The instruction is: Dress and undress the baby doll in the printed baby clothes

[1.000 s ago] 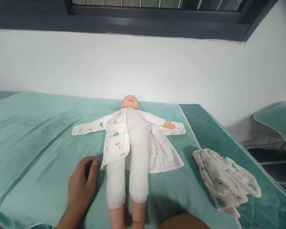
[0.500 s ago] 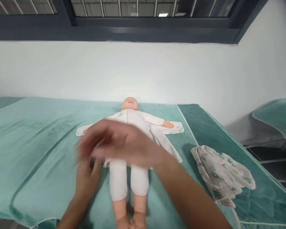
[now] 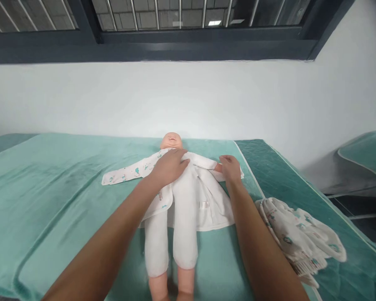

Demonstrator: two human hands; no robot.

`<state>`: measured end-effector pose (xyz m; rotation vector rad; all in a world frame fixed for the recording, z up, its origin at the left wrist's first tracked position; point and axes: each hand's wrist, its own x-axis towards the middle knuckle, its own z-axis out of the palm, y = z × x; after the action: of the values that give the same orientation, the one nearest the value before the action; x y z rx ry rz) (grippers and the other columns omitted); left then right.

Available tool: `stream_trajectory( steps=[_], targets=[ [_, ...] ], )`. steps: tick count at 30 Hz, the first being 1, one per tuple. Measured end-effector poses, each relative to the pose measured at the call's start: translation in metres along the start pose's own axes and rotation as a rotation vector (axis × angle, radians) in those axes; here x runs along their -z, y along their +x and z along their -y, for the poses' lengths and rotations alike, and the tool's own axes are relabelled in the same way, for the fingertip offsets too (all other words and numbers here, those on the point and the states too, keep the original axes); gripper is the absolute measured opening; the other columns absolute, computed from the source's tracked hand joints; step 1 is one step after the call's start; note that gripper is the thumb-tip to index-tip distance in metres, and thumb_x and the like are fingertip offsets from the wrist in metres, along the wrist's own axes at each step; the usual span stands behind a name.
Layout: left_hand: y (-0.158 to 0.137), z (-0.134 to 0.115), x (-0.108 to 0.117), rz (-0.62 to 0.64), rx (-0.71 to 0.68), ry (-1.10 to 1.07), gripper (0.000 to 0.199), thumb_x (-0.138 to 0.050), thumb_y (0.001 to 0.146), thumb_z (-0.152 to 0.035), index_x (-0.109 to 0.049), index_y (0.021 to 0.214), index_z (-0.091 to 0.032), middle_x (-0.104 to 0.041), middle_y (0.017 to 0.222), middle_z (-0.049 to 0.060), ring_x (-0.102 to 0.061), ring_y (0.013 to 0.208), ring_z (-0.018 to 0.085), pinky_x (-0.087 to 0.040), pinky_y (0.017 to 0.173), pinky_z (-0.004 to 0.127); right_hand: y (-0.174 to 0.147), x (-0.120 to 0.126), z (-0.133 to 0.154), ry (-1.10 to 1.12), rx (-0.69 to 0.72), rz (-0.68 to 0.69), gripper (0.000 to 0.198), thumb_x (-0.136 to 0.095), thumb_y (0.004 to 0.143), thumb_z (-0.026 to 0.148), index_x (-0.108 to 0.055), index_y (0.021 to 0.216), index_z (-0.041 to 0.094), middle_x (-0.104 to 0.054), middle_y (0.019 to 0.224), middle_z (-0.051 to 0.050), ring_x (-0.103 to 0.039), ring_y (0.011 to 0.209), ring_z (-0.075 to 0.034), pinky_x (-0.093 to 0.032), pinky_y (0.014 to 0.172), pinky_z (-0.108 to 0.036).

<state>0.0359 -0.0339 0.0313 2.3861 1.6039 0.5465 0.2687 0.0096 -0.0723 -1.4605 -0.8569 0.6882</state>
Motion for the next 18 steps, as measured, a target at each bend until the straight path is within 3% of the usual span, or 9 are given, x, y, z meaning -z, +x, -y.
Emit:
stream_trajectory(
  steps=[3, 6, 8, 11, 14, 18],
  targets=[
    [0.033, -0.020, -0.008, 0.144, -0.094, 0.132, 0.041, -0.043, 0.095, -0.037, -0.054, 0.130, -0.018, -0.058, 0.139, 0.010, -0.054, 0.127, 0.026, -0.047, 0.097, 0.037, 0.003, 0.004, 0.001, 0.174, -0.016, -0.058, 0.019, -0.058, 0.070, 0.036, -0.058, 0.082, 0.022, -0.070, 0.097, -0.005, -0.067, 0.093, -0.021, -0.056, 0.077, -0.033],
    [0.061, -0.039, -0.028, 0.303, -0.199, 0.266, 0.036, -0.052, 0.089, -0.032, -0.056, 0.123, -0.017, -0.062, 0.130, 0.011, -0.059, 0.119, 0.027, -0.049, 0.087, 0.035, 0.005, 0.011, 0.006, 0.553, -0.064, -0.051, 0.018, -0.062, 0.070, 0.030, -0.058, 0.084, 0.021, -0.071, 0.099, -0.005, -0.069, 0.097, -0.019, -0.059, 0.083, -0.033],
    [0.075, -0.047, -0.039, 0.340, -0.225, 0.316, 0.032, -0.055, 0.087, -0.028, -0.056, 0.117, -0.017, -0.064, 0.123, 0.011, -0.062, 0.110, 0.026, -0.049, 0.082, 0.034, 0.003, 0.015, 0.011, 0.749, -0.093, -0.003, 0.016, -0.064, 0.070, 0.026, -0.058, 0.084, 0.021, -0.072, 0.098, -0.006, -0.070, 0.100, -0.020, -0.059, 0.089, -0.035],
    [0.084, -0.049, -0.044, 0.344, -0.267, 0.328, 0.028, -0.054, 0.085, -0.020, -0.055, 0.113, -0.018, -0.067, 0.112, 0.010, -0.066, 0.098, 0.025, -0.048, 0.075, 0.032, 0.000, 0.016, 0.019, 0.786, -0.090, 0.119, 0.013, -0.064, 0.071, 0.023, -0.059, 0.082, 0.020, -0.073, 0.096, -0.007, -0.070, 0.102, -0.021, -0.058, 0.092, -0.037],
    [0.081, -0.046, -0.031, 0.300, -0.311, 0.337, 0.027, -0.052, 0.083, -0.015, -0.054, 0.109, -0.019, -0.069, 0.103, 0.008, -0.066, 0.090, 0.024, -0.045, 0.069, 0.032, -0.004, 0.014, 0.022, 0.619, -0.094, 0.226, 0.016, -0.065, 0.070, 0.024, -0.062, 0.085, 0.020, -0.073, 0.097, -0.008, -0.071, 0.095, -0.021, -0.059, 0.085, -0.038],
    [0.068, -0.044, -0.008, 0.239, -0.306, 0.385, 0.028, -0.049, 0.081, -0.009, -0.055, 0.106, -0.020, -0.069, 0.104, 0.008, -0.066, 0.087, 0.024, -0.043, 0.069, 0.033, -0.014, 0.008, 0.018, -0.118, -0.042, 0.390, 0.014, -0.070, 0.069, 0.034, -0.066, 0.073, 0.021, -0.069, 0.074, -0.004, -0.066, 0.070, -0.021, -0.056, 0.069, -0.036]
  ],
)
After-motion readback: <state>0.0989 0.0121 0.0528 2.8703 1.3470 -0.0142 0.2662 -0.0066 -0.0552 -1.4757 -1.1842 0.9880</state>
